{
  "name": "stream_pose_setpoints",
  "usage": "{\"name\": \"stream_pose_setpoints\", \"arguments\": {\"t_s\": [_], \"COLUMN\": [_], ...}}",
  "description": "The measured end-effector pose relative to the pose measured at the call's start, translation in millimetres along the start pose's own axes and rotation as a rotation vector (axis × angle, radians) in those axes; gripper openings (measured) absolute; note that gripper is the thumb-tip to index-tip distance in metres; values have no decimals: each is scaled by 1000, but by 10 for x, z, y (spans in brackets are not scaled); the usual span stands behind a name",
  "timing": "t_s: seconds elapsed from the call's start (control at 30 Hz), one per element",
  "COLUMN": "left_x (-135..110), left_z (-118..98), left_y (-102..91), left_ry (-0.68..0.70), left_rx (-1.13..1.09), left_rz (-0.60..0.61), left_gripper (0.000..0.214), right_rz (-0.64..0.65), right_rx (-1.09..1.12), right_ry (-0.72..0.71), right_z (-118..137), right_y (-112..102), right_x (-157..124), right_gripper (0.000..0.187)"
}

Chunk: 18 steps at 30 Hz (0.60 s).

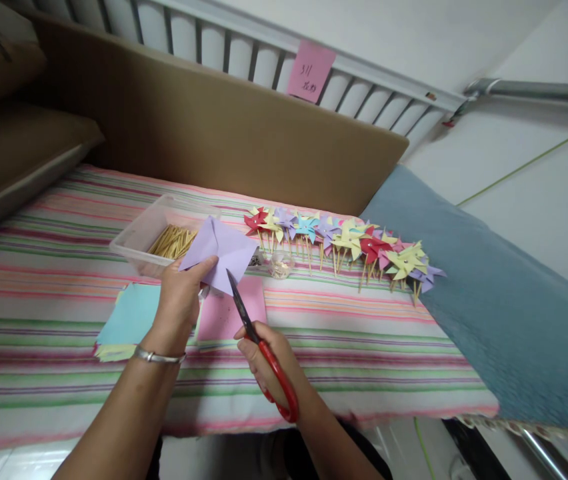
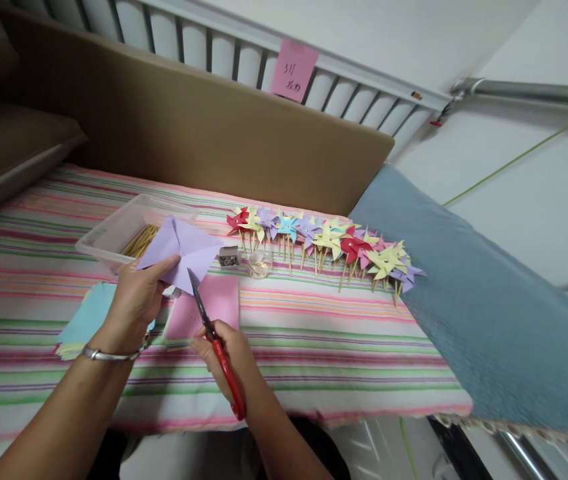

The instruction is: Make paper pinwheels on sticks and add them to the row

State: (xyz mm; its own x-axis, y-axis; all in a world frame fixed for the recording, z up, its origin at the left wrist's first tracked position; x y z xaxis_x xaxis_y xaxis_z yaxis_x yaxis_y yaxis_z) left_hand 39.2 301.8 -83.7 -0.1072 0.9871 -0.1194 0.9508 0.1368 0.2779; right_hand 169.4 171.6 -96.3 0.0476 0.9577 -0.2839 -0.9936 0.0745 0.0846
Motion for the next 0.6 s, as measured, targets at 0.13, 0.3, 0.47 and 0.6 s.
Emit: {"name": "stream_pose_setpoints", "arguments": {"t_s": [0.13,0.3,0.47,0.6], "left_x": [3,-13,-20,-1], "left_z": [10,-4,-24,-14], "left_y": [-1,-2,0,-18], "left_ry": [0,9,9,7], "left_rx": [1,11,13,44], "left_rz": [-2,0,5,-19], "left_gripper": [36,36,34,35], "right_rz": [5,10,-19,-38], "right_rx": [13,20,-16,-132], "right_ry": [-2,-28,-34,-40], "right_z": [-3,6,6,-9], "right_y": [9,17,8,-25], "right_x": [5,-2,0,41], "right_gripper": [19,19,18,13]}}
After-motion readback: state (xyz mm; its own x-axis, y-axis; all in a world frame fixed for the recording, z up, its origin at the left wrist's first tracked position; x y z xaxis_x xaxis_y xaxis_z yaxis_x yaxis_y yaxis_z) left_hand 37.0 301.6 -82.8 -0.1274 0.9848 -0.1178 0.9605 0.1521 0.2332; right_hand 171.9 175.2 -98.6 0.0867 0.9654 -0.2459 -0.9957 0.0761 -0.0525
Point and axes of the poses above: each hand's wrist, its own x-axis towards the middle knuckle, its own y-axis out of the palm, z = x × y, the point moved 5 cm from there along x, towards the middle knuckle, and after that the axes turned 13 degrees about x, right-handed, at the moved point
